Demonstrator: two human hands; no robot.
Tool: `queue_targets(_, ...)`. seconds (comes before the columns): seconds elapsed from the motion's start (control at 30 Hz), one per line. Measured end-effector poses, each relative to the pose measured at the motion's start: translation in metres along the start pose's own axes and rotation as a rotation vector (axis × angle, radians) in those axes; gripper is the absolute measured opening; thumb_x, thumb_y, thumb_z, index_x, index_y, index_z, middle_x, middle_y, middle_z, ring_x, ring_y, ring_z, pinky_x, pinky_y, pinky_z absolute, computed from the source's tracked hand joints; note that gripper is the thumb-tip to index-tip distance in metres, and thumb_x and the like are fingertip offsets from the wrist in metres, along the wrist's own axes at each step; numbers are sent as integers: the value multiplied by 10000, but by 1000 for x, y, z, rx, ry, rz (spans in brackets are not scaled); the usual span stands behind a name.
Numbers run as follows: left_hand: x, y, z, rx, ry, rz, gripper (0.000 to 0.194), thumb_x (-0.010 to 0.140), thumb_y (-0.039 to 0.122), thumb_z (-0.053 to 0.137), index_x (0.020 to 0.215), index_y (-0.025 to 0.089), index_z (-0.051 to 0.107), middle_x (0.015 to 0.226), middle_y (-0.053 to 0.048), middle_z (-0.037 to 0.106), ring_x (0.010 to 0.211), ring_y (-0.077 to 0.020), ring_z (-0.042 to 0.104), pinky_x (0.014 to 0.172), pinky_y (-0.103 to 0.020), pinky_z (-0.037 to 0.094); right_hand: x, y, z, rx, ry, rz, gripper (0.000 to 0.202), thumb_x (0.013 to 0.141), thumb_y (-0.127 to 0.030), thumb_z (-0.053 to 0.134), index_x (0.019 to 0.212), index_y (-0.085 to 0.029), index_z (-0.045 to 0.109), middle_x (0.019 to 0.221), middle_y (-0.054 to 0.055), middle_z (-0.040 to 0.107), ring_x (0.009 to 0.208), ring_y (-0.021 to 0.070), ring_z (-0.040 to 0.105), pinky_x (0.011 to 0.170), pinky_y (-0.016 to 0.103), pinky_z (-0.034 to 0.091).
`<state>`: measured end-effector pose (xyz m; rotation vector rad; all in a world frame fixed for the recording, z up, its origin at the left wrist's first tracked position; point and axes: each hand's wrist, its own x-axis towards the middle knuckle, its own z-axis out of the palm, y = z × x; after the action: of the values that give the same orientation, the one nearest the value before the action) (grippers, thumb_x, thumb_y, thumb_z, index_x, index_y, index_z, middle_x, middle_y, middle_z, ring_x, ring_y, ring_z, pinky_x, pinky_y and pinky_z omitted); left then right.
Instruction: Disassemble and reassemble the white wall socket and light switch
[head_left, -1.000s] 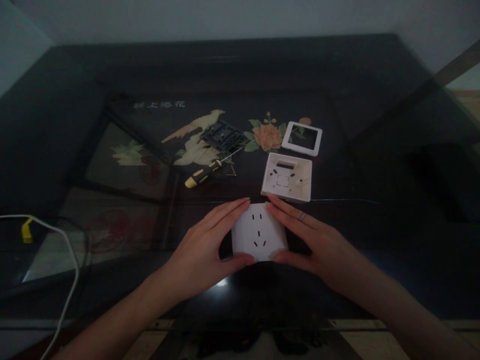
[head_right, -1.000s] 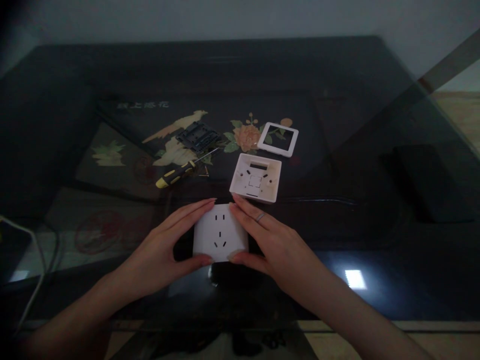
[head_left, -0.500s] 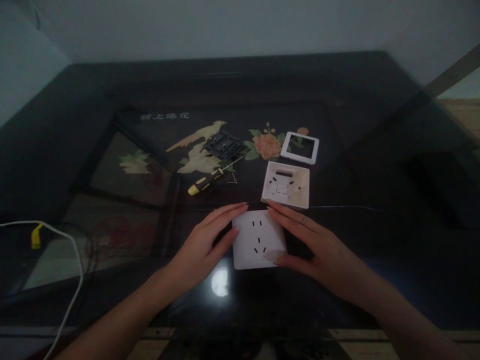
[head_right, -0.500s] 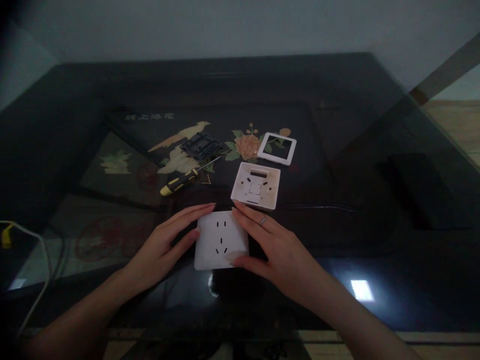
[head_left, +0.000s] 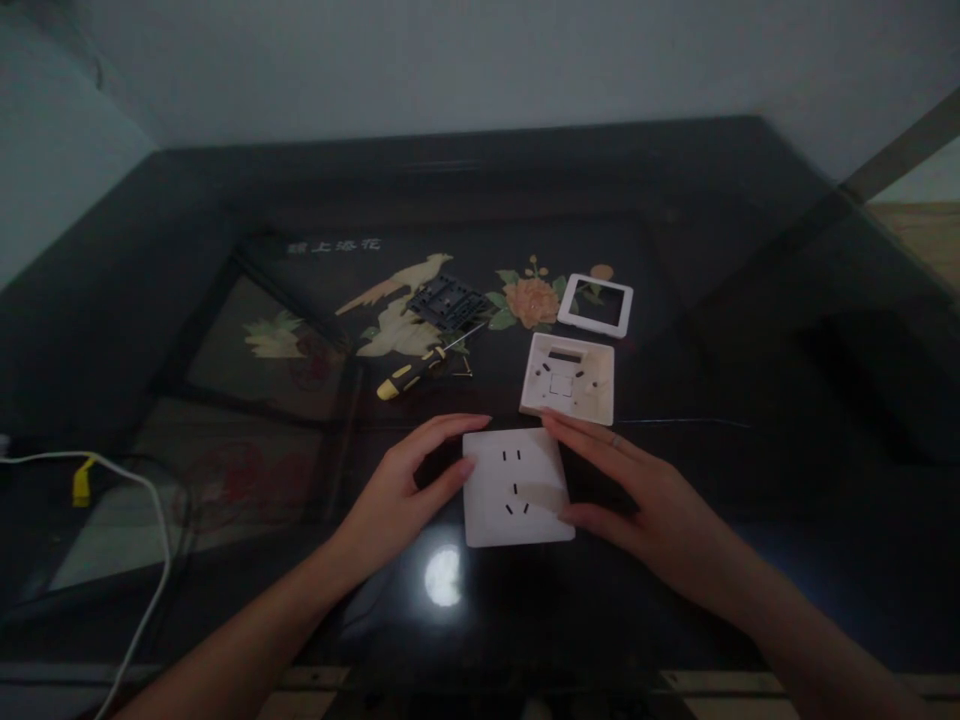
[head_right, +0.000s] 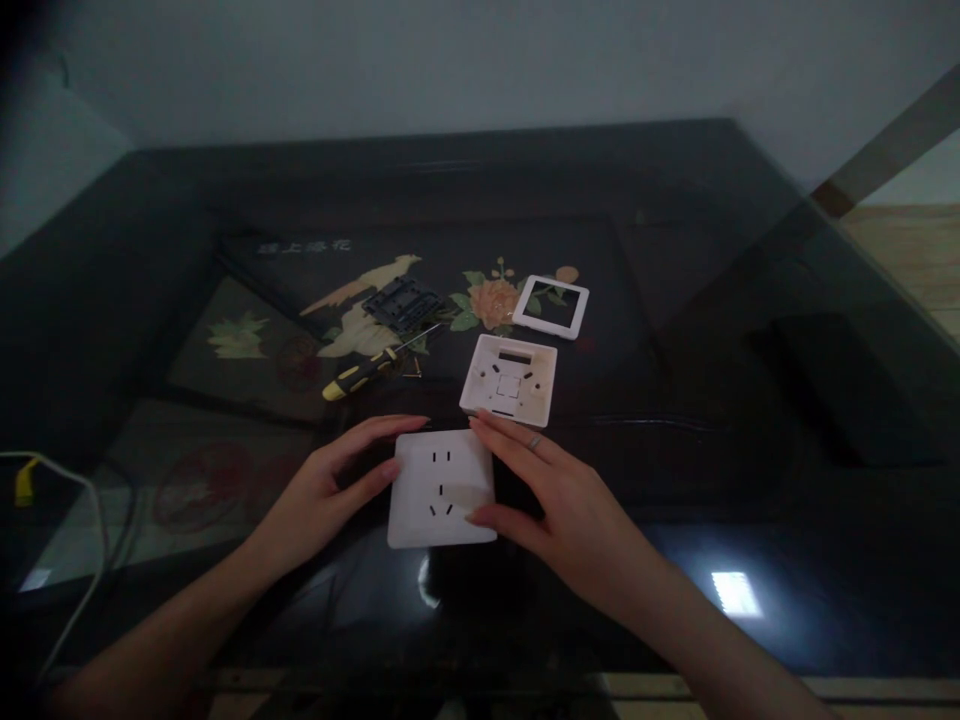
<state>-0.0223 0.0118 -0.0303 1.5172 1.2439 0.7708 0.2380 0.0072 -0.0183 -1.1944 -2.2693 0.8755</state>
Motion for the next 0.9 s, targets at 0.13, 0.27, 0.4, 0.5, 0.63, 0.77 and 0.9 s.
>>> queue_targets(0.13,0,2,5,-182,69,-64,254,930,311,599,1162,223,655,1242,-47,685,1176,-201,626,1059,-352,476,2,-5,3,111,154,67,371,972,-303,533,1329,-208,565,1365,95,640,1254,196,608,1061,419,515)
queue_targets(0.27,-1,2,14,-276,100,-72,240,924,293,595,1146,208,633,1239,-59,673,1171,-206,623,1025,-335,491,3,-3,16,167,165,64,379,957,-289,547,1328,-210,566,1391,109,602,1301,217,561,1108,470,464)
queue_targets(0.4,-4,-1,28,-321,145,-50,388,903,299,605,1274,223,523,1308,-78,611,1262,-230,551,1067,-373,451,2,-1,27,223,116,78,454,923,-325,605,1360,-219,539,1458,119,520,1361,239,492,1149,502,404)
queue_targets(0.5,-5,0,41,-327,189,-44,441,908,318,578,1323,225,464,1369,-88,548,1307,-242,498,1100,-397,413,1,-2,35,262,124,93,464,948,-346,562,1390,-220,497,1486,130,469,1400,237,437,1179,514,349)
queue_targets(0.63,-5,2,52,-231,169,-20,461,925,342,538,1352,209,426,1444,-106,466,1341,-249,450,1148,-429,352,1,-6,47,217,79,85,554,956,-410,536,1453,-204,403,1569,166,317,1474,270,309,1205,535,279)
queue_targets(0.77,-2,-2,55,-33,153,55,452,941,316,504,1370,211,408,1439,-117,439,1382,-253,396,1197,-478,264,3,-7,53,43,9,37,671,951,-439,531,1528,-219,268,1622,189,171,1512,329,189,1201,586,246)
queue_targets(0.9,1,-6,54,13,159,95,433,926,266,508,1352,221,444,1412,-111,449,1384,-255,393,1206,-493,236,5,-6,51,0,4,16,694,952,-443,527,1542,-204,252,1612,206,189,1507,344,195,1198,588,248)
